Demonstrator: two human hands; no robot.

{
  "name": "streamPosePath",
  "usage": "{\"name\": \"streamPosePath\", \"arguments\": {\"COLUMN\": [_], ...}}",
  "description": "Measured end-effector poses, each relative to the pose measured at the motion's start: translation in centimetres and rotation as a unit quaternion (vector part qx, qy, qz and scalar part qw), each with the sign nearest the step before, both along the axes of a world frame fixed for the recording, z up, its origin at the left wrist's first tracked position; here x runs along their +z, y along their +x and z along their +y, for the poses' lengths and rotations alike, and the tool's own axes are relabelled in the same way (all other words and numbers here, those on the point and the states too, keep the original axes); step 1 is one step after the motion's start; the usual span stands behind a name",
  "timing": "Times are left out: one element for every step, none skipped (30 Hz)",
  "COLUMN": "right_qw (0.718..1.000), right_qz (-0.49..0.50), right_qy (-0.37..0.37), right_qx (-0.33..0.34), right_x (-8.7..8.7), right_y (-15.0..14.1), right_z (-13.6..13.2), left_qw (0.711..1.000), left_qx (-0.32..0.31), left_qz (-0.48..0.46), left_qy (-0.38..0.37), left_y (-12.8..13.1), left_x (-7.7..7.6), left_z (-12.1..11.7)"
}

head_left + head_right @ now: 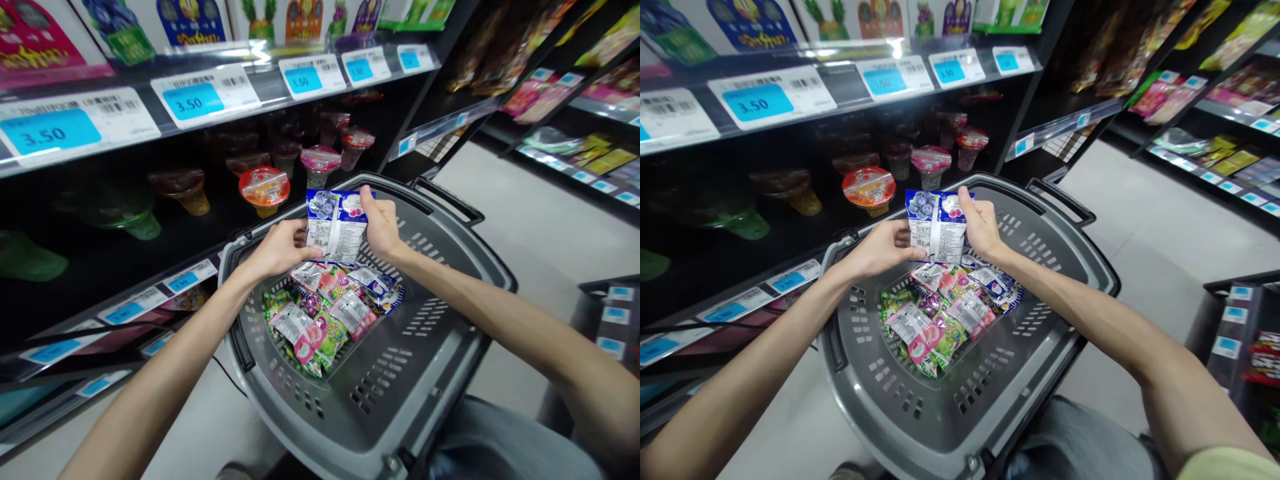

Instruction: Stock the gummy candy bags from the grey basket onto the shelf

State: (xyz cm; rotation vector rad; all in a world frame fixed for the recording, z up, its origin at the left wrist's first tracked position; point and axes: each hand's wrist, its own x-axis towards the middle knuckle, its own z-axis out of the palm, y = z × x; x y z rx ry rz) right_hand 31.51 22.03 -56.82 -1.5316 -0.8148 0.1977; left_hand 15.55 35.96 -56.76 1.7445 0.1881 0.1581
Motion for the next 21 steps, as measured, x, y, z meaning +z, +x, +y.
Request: {"name": "streamPosePath", "arguments": {"right_qw": [1.000,1.000,1.000,1.000,1.000,0.999,0.999,0.999,0.999,0.999,0.999,0.999,0.999,0.999,0.999,0.999,0.999,0.999,0.999,0.999,0.999], "right_qz": [0.007,0.014,0.020,0.025,0.029,0.032,0.034,0.035,0.036,0.037,0.037,0.038,0.037,0.036,0.035,0.034,0.033,0.033,0.032,0.031,0.029], "right_qy": [0.004,0.007,0.009,0.011,0.012,0.013,0.014,0.015,0.018,0.021,0.022,0.023,0.022,0.020,0.018,0.016,0.016,0.017,0.019,0.021,0.023], "right_qx": [-0.001,-0.001,0.001,0.003,0.004,0.005,0.004,0.004,0.004,0.005,0.006,0.006,0.006,0.006,0.005,0.006,0.007,0.010,0.013,0.016,0.017], "right_x": [-0.13,-0.25,-0.34,-0.42,-0.48,-0.53,-0.58,-0.61,-0.65,-0.68,-0.71,-0.73,-0.73,-0.73,-0.71,-0.68,-0.65,-0.62,-0.59,-0.56,-0.53], "right_y": [0.14,0.25,0.33,0.38,0.42,0.43,0.44,0.45,0.45,0.45,0.45,0.45,0.45,0.43,0.41,0.39,0.37,0.35,0.34,0.33,0.32], "right_z": [0.07,0.13,0.18,0.22,0.25,0.27,0.28,0.30,0.31,0.32,0.34,0.36,0.37,0.39,0.40,0.40,0.41,0.40,0.39,0.37,0.35], "left_qw": [1.000,1.000,1.000,1.000,1.000,1.000,1.000,1.000,1.000,1.000,1.000,1.000,1.000,1.000,1.000,1.000,1.000,1.000,1.000,1.000,1.000], "left_qx": [-0.001,-0.001,-0.002,-0.002,-0.004,-0.005,-0.007,-0.007,-0.006,-0.005,-0.004,-0.004,-0.005,-0.006,-0.007,-0.008,-0.008,-0.008,-0.008,-0.008,-0.008], "left_qz": [-0.001,-0.003,-0.004,-0.005,-0.006,-0.007,-0.007,-0.007,-0.006,-0.005,-0.003,-0.001,0.001,0.002,0.003,0.003,0.002,0.001,0.000,-0.001,-0.001], "left_qy": [-0.001,0.000,0.001,0.001,0.000,-0.002,-0.003,-0.004,-0.003,-0.003,-0.003,-0.004,-0.006,-0.008,-0.008,-0.008,-0.008,-0.007,-0.006,-0.005,-0.004], "left_y": [0.02,0.03,0.05,0.06,0.07,0.07,0.07,0.07,0.06,0.05,0.04,0.04,0.04,0.04,0.05,0.06,0.07,0.08,0.08,0.09,0.09], "left_x": [-0.06,-0.14,-0.23,-0.32,-0.39,-0.44,-0.45,-0.44,-0.41,-0.36,-0.30,-0.26,-0.23,-0.21,-0.21,-0.22,-0.24,-0.26,-0.28,-0.29,-0.31], "left_z": [0.02,0.05,0.09,0.13,0.16,0.18,0.18,0.18,0.16,0.13,0.11,0.08,0.05,0.04,0.03,0.03,0.04,0.05,0.06,0.07,0.08]}}
